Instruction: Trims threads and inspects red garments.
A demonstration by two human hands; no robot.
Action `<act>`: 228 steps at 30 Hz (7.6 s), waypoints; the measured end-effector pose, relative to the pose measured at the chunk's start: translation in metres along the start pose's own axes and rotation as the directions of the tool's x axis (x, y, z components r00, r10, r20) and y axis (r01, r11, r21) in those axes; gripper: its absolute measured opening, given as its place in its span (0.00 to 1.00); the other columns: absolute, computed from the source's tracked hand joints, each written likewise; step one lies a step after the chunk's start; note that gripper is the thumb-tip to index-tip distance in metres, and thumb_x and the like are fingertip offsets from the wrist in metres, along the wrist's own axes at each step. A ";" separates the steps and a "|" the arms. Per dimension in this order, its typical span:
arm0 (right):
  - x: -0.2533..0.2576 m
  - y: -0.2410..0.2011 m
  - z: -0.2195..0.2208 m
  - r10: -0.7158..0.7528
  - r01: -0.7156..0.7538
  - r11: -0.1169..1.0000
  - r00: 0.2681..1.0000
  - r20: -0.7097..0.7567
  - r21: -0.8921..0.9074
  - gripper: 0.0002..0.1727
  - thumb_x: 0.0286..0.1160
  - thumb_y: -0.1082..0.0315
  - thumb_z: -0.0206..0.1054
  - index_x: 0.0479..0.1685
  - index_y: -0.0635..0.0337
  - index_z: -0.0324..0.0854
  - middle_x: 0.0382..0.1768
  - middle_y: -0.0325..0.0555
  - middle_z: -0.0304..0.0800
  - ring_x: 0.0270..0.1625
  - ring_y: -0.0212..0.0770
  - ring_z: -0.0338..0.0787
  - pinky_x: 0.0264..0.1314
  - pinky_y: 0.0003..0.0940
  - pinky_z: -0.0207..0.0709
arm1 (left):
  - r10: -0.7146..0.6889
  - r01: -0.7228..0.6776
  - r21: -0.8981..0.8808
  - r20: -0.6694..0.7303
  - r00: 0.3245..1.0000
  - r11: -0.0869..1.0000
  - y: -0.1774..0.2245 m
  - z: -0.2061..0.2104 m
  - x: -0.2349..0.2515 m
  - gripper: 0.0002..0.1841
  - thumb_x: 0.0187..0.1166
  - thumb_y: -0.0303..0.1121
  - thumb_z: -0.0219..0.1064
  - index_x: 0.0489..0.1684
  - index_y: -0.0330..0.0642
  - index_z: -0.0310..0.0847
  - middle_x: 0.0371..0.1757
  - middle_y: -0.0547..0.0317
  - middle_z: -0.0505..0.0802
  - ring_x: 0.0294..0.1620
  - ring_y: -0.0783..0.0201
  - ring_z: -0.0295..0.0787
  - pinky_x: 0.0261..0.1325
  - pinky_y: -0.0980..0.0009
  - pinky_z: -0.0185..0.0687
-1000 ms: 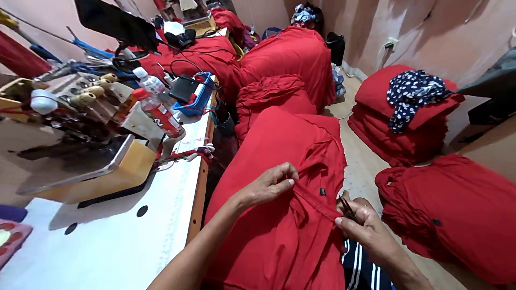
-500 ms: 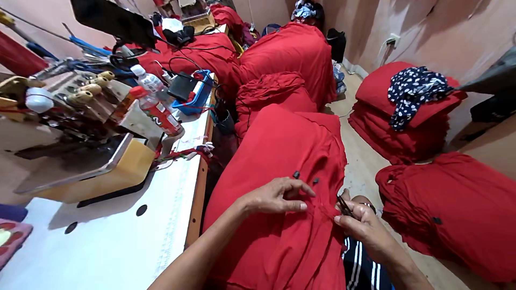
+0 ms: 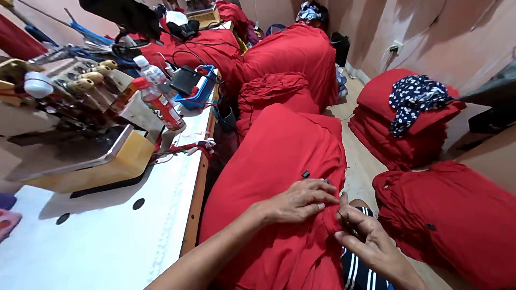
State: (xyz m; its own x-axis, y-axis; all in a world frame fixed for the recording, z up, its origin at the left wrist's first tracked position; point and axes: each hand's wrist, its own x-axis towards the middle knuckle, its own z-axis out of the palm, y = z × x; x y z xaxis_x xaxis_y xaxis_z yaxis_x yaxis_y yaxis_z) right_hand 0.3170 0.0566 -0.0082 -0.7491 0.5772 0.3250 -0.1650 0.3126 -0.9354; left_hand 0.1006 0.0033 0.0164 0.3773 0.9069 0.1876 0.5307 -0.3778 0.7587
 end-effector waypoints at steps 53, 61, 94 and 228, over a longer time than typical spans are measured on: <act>-0.045 0.024 0.022 0.341 -0.217 0.810 0.930 -0.138 0.544 0.15 0.61 0.79 0.62 0.32 0.42 0.77 0.19 0.20 0.77 0.15 0.13 0.68 0.17 0.10 0.63 | 0.215 -0.207 0.094 -0.090 0.972 0.974 0.011 0.034 -0.013 0.06 0.75 0.25 0.72 0.40 0.31 0.92 0.40 0.45 0.94 0.43 0.61 0.91 0.52 0.75 0.83; -0.043 0.024 0.020 0.308 -0.209 0.890 0.931 -0.195 0.405 0.12 0.67 0.76 0.60 0.43 0.46 0.75 0.25 0.18 0.78 0.17 0.12 0.67 0.18 0.10 0.63 | 0.089 -0.095 -0.030 -0.147 0.985 0.995 0.010 0.025 -0.013 0.09 0.79 0.27 0.68 0.36 0.27 0.89 0.30 0.49 0.92 0.30 0.74 0.85 0.39 0.83 0.76; -0.047 0.016 0.019 0.090 -0.038 0.968 0.975 -0.204 0.246 0.17 0.67 0.75 0.65 0.54 0.52 0.70 0.46 0.18 0.85 0.39 0.11 0.83 0.38 0.10 0.79 | 0.059 -0.018 0.163 -0.256 0.965 0.986 0.012 0.031 -0.003 0.17 0.82 0.21 0.54 0.64 0.30 0.85 0.65 0.35 0.87 0.67 0.45 0.84 0.72 0.56 0.77; -0.024 0.011 0.011 0.565 -0.430 0.735 0.816 -0.124 0.525 0.20 0.64 0.79 0.57 0.56 0.60 0.83 0.17 0.23 0.77 0.12 0.16 0.64 0.14 0.13 0.60 | -0.382 0.212 0.480 0.290 0.878 0.851 0.023 -0.007 0.055 0.14 0.80 0.17 0.58 0.56 0.32 0.87 0.75 0.35 0.80 0.89 0.36 0.58 0.87 0.35 0.42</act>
State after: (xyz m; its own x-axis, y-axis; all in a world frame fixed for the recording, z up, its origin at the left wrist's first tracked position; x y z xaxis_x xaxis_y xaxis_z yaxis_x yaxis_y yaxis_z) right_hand 0.3266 0.0375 -0.0275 -0.6250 0.7407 -0.2465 -0.1358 -0.4141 -0.9000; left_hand 0.1286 0.0453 0.0484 0.3485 0.8861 -0.3054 0.8960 -0.2193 0.3861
